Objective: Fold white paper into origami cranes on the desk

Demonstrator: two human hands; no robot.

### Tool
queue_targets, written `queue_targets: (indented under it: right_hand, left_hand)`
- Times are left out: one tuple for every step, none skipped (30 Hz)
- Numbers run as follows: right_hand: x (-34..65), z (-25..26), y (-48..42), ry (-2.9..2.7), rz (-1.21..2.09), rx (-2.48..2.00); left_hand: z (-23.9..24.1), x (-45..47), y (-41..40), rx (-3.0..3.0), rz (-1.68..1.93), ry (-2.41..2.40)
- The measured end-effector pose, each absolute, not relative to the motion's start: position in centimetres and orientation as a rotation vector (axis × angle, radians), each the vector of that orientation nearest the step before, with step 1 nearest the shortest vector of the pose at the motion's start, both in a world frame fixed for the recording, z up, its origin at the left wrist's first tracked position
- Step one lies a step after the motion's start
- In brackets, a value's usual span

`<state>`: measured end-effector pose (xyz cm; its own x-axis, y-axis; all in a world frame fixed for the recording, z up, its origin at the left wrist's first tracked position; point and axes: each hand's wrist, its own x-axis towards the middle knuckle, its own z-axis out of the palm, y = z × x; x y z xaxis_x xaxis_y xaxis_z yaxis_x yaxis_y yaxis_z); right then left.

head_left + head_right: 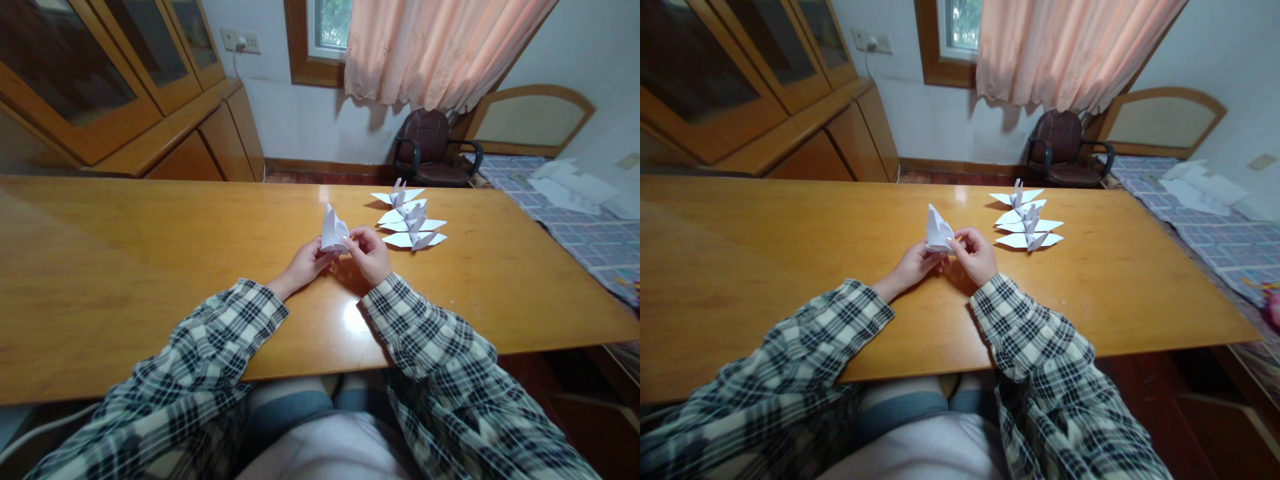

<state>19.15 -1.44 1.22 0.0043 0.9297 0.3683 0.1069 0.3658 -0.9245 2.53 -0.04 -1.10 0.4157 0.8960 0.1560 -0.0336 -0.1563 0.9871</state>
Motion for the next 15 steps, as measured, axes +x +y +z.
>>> queue_targets:
  right_hand:
    - [19.14, 1.2, -1.42, -1.42, 0.86, -1.01]
    - [19.12, 1.2, -1.4, -1.418, 0.861, -1.008]
    - [19.09, 1.2, -1.37, -1.414, 0.859, -1.006]
    - [19.06, 1.22, -1.34, -1.411, 0.858, -1.001]
    - [19.03, 1.23, -1.31, -1.407, 0.856, -0.996]
    - [19.0, 1.23, -1.28, -1.405, 0.852, -0.99]
    - [18.98, 1.23, -1.25, -1.403, 0.849, -0.985]
    - [18.98, 1.21, -1.21, -1.403, 0.848, -0.982]
    - [18.98, 1.18, -1.18, -1.403, 0.847, -0.983]
    - [18.98, 1.14, -1.15, -1.402, 0.849, -0.986]
    - [18.99, 1.08, -1.13, -1.399, 0.853, -0.993]
    - [19.0, 1.03, -1.1, -1.394, 0.861, -1.002]
    - [19.01, 0.98, -1.08, -1.389, 0.871, -1.013]
    - [19.02, 0.94, -1.07, -1.384, 0.882, -1.023]
    - [19.02, 0.92, -1.06, -1.378, 0.894, -1.032]
  left_hand:
    - [-1.12, 2.52, -0.05, 1.496, 0.991, 0.806]
    - [-1.15, 2.52, -0.04, 1.493, 0.989, 0.807]
    - [-1.17, 2.52, -0.03, 1.492, 0.991, 0.807]
    - [-1.19, 2.52, -0.01, 1.491, 0.994, 0.808]
    - [-1.21, 2.52, 0.0, 1.491, 0.997, 0.809]
    - [-1.22, 2.53, 0.01, 1.493, 0.998, 0.81]
    - [-1.22, 2.53, 0.02, 1.493, 1.0, 0.811]
    - [-1.21, 2.52, 0.01, 1.49, 0.999, 0.812]
    - [-1.2, 2.51, 0.0, 1.486, 0.995, 0.814]
    - [-1.19, 2.5, -0.01, 1.479, 0.987, 0.817]
    - [-1.18, 2.48, -0.03, 1.472, 0.981, 0.823]
    - [-1.18, 2.46, -0.04, 1.467, 0.973, 0.828]
    - [-1.19, 2.45, -0.05, 1.466, 0.967, 0.83]
    - [-1.19, 2.44, -0.05, 1.468, 0.962, 0.828]
    - [-1.19, 2.43, -0.05, 1.473, 0.957, 0.822]
